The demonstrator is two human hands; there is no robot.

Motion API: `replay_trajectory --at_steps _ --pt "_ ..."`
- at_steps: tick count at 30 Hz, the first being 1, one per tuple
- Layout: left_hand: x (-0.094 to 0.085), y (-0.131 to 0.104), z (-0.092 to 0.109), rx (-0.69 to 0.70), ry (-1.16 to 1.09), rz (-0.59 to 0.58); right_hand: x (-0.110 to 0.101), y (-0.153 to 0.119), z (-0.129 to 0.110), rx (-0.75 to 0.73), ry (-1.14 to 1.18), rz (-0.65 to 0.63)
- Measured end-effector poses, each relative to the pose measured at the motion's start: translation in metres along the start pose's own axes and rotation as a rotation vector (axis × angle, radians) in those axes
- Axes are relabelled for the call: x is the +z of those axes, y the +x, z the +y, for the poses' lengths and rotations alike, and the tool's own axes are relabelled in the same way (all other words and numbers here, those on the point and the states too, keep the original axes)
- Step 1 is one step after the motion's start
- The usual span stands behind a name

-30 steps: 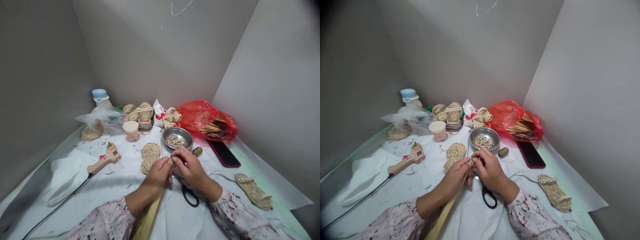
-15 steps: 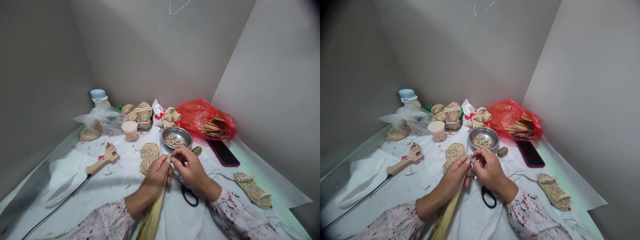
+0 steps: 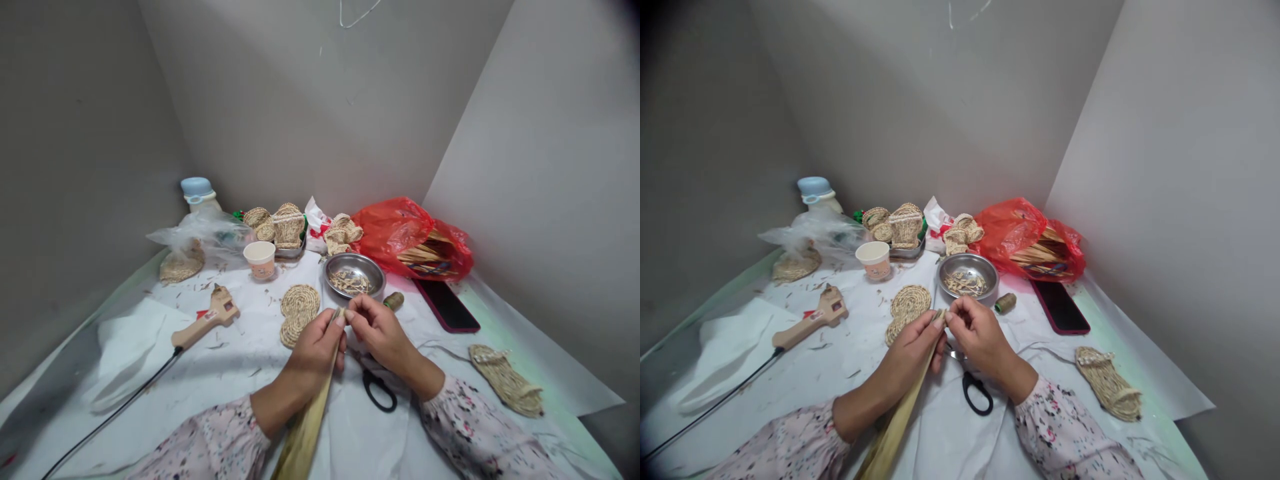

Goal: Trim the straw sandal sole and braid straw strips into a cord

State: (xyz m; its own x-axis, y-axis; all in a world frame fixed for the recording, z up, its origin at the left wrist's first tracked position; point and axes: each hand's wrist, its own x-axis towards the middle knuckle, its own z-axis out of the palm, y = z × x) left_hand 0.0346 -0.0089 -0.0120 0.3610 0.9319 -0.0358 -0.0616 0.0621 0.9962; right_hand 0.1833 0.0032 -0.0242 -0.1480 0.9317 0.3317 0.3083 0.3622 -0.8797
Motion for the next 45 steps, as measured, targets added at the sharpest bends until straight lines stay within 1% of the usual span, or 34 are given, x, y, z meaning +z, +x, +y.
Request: replay_trajectory --at_steps 3,6,12,17,20,23,29,36,40,45 --pt "0.0 0.0 0.001 0.008 0.0 -0.002 0.0 0.0 0.001 0.003 0.041 0.001" --pt "-0.001 -0.001 0.003 0.029 0.011 0.023 0.0 0.0 0.001 -0.016 0.087 -0.013" --pt "-0.002 -0.001 0.005 0.025 -0.001 0.038 -0.001 0.001 -0.002 -0.139 -0.073 -0.002" --pt "-0.005 0.002 0.002 -0.007 0.016 0.082 -0.001 -0.001 -0.008 -0.152 -0.075 -0.004" --pt "-0.007 0.003 0.001 0.015 0.084 0.104 0.001 -0.002 -0.009 -0.136 -0.097 -0.063" --pt "-0.008 0.004 0.001 0.023 0.132 0.106 0.002 -0.003 -0.007 -0.088 -0.102 -0.106" --pt "-0.007 0.004 -0.003 0.024 0.178 0.079 0.003 -0.002 -0.001 -0.031 -0.088 -0.105" --pt "-0.005 0.001 0.002 0.05 0.263 0.134 0.003 -0.002 -0.003 0.019 0.011 -0.106" --pt "-0.006 0.0 0.005 0.073 0.284 0.177 0.004 -0.002 -0.005 0.039 0.024 -0.096" --pt "-0.007 0.002 0.005 0.062 0.278 0.184 0.003 -0.002 0.0 0.086 0.043 -0.087"
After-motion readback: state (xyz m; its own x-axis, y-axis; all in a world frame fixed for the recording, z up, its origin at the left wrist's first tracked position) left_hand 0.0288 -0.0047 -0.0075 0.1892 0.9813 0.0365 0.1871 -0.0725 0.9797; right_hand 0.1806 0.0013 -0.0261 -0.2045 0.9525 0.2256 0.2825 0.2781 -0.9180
